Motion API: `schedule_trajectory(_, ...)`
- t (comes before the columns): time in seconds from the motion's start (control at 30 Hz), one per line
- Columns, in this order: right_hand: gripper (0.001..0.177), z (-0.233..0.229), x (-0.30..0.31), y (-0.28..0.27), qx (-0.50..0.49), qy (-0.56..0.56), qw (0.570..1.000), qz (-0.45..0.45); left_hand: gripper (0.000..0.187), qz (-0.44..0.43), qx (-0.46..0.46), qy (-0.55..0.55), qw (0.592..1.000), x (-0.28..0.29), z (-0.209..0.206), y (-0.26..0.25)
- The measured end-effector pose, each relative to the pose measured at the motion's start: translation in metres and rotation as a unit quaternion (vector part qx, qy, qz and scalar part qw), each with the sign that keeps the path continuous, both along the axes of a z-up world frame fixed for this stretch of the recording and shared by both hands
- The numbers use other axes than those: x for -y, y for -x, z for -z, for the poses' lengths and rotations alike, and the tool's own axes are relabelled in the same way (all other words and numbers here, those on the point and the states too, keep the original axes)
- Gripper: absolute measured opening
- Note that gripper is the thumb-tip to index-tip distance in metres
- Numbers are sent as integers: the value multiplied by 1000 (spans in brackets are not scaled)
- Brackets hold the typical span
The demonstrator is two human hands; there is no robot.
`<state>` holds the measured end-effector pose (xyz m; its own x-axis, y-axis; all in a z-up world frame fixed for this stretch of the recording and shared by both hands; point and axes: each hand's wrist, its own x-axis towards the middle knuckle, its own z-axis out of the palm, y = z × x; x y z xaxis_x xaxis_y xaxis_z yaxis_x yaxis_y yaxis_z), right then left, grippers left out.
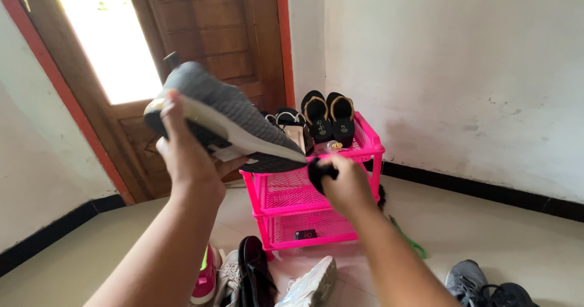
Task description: The person cleans a gray sneaker by wiping it with a dark cloth and spraying it with a liquid from a small bottle. The person repeatedly wipes the shoe's upper, sole, and sides while holding it in one hand.
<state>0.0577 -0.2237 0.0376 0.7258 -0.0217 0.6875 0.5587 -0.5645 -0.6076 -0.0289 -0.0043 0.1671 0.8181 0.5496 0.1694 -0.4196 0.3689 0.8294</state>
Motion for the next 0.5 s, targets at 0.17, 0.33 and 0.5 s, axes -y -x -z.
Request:
schedule_trajectory(0.17,24,25,18,-28,-406,-305,858,-85,110,48,-27,74,996,-25,27,2)
schedule_trajectory(0.33,30,21,8,-28,-437,-479,717,-255,114,39,-49,97,993,-35,43,1)
schedule_trajectory(0.5,29,12,-4,-21,-384,-508,733,-239,110,60,-47,147,986,-28,61,-4)
